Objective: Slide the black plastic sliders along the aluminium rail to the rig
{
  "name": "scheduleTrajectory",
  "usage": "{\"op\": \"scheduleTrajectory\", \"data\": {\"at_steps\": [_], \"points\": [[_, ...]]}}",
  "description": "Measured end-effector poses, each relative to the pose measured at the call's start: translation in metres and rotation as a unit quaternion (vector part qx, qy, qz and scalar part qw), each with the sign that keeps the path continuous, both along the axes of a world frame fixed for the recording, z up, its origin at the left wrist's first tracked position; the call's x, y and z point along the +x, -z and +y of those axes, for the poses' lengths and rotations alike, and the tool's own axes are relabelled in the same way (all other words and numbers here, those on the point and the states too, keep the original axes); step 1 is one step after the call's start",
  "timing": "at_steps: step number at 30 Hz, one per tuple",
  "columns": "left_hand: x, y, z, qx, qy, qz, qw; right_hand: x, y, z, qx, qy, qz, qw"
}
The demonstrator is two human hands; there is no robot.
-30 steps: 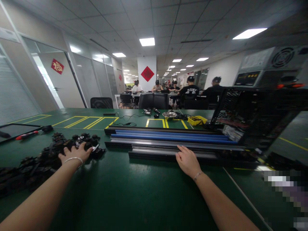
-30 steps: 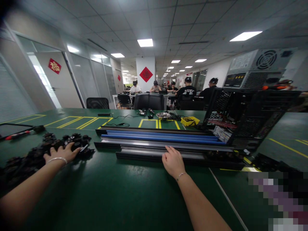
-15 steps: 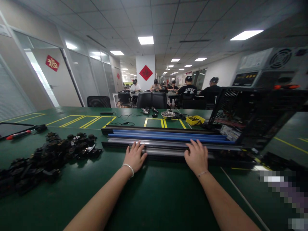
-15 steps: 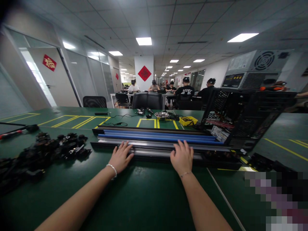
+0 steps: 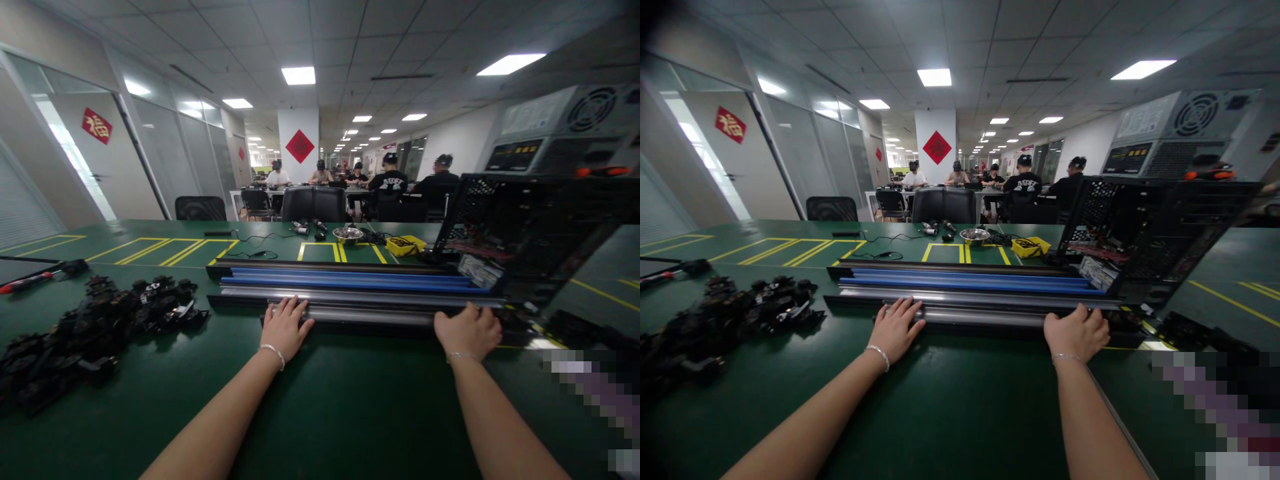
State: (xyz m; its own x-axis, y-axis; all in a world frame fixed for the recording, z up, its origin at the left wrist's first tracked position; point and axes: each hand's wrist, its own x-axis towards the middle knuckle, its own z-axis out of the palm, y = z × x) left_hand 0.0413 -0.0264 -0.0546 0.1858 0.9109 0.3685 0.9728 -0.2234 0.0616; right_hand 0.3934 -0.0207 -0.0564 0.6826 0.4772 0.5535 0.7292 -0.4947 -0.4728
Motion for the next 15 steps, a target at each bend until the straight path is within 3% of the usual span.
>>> {"op": "scheduleTrajectory", "data": {"at_steps": [8, 15], "points": [[-0.001, 0.000, -0.001, 0.000, -0.002, 0.000, 1.000, 0.016, 0.002, 0.003, 0.022, -0.010, 0.005, 1.000], [0.000, -0.001, -0.002, -0.001, -0.002, -0.004, 1.000, 0.013, 0.000, -0.002, 0.005, -0.016, -0.022, 1.000]]}}
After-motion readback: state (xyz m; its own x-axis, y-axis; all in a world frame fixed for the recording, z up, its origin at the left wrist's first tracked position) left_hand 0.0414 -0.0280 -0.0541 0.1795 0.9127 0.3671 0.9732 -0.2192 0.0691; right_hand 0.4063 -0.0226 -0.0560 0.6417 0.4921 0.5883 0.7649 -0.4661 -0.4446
